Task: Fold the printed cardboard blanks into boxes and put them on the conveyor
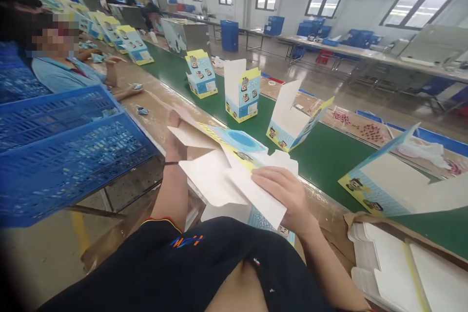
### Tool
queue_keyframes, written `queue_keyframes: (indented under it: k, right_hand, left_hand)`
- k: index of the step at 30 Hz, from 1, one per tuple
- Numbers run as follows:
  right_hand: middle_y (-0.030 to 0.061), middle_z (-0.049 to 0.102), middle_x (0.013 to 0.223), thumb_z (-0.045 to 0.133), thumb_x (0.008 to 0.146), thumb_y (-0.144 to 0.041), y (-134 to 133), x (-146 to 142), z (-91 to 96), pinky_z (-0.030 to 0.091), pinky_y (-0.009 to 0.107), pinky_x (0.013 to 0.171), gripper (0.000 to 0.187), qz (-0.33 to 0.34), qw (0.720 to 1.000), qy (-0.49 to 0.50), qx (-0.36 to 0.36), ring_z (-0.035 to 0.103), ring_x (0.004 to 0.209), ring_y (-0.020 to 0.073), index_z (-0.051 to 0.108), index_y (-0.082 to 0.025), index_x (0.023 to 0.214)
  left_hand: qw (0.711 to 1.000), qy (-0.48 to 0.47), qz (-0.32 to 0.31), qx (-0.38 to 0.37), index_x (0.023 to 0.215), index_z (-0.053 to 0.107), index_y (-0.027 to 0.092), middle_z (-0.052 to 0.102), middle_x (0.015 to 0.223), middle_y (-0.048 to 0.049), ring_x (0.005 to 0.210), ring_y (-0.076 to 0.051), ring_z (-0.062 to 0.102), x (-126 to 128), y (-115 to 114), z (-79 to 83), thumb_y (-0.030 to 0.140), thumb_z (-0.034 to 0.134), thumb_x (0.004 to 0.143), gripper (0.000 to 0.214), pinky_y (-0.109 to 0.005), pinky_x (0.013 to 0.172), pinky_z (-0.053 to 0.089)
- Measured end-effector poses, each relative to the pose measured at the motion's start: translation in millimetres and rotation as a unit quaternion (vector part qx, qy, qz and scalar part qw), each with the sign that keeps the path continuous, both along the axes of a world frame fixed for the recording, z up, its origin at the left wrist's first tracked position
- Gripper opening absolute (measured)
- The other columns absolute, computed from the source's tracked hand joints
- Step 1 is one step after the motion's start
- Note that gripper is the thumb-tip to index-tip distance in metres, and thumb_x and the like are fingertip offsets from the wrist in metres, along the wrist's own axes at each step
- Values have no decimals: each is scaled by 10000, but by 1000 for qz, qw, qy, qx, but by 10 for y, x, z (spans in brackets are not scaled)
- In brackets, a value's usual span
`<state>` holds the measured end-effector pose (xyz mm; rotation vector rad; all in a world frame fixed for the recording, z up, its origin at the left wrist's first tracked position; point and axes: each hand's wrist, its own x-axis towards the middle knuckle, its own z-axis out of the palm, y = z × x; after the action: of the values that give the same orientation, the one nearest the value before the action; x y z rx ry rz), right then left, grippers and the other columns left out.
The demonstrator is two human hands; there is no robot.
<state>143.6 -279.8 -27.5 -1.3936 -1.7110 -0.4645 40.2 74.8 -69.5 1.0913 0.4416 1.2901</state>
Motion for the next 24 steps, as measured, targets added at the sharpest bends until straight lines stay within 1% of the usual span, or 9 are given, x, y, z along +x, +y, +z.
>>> queue_keyframes:
  k: [4,6,8,11,15,18,20,22,24]
  right_hand:
    - [181,470,1563,811,875,-509,127,-30,-324,496,628,1111,961,-50,997,54,-27,491,1427,392,285,-327,1657]
    - [188,303,1659,834,796,-641,234,-31,-469,419,671,1175,1166,-69,994,85,-28,356,1519,421,149,-329,1686]
    - [182,177,1705,834,765,-687,357,-36,-532,329,683,1233,1261,-90,990,111,-20,244,1573,427,52,-338,1689]
    - [156,55,1734,839,729,-728,497,-69,-411,230,662,1286,1341,-116,980,160,-2,125,1613,409,-46,-371,1671]
    - [111,-2,1747,621,799,-885,517,-131,-57,286,616,1274,1246,-124,974,186,26,74,1628,376,-132,-380,1653]
    - [78,120,1736,271,890,-933,455,-111,32,355,570,1241,987,-94,970,214,66,176,1613,351,22,-378,1667]
    - [115,359,1629,98,939,-868,411,-57,-32,441,535,1169,877,-68,959,265,72,365,1530,339,194,-348,1639]
    - [134,595,1319,23,979,-783,376,6,-128,517,505,1050,805,-58,943,319,75,563,1318,327,390,-324,1529]
    - [101,606,1010,4,1003,-727,354,51,-189,539,485,958,748,-70,945,316,54,623,1095,311,565,-316,1278]
  left_hand:
    - [995,44,-76,42,974,618,218,768,1068,-82,1049,-246,720,-117,-169,-39,487,999,443,707,-342,904,579]
    - [983,66,-155,66,993,661,207,785,1067,-95,1057,-252,729,-130,-351,-13,461,997,470,672,-340,893,578]
    - [970,91,-216,71,941,702,185,798,964,-94,964,-249,748,-114,-558,80,509,942,599,528,-327,805,581]
    - [968,90,-223,72,803,708,160,754,744,-47,718,-199,719,-60,-780,348,548,863,731,424,-275,615,525]
    - [972,61,-204,99,860,736,156,725,725,-10,659,-166,691,15,-759,692,498,856,774,373,-245,580,493]
    - [961,101,-239,96,873,768,144,710,695,3,611,-149,657,33,-632,677,480,905,704,401,-236,557,476]
    - [963,110,-231,87,864,785,142,716,691,1,588,-133,635,14,-589,556,503,919,669,432,-228,542,465]
    - [976,77,-187,81,925,800,161,751,760,-19,662,-151,677,-26,-604,437,559,880,712,458,-242,590,507]
    - [984,6,-156,86,1013,801,208,785,881,-47,839,-204,736,-76,-660,378,674,745,817,509,-300,725,577]
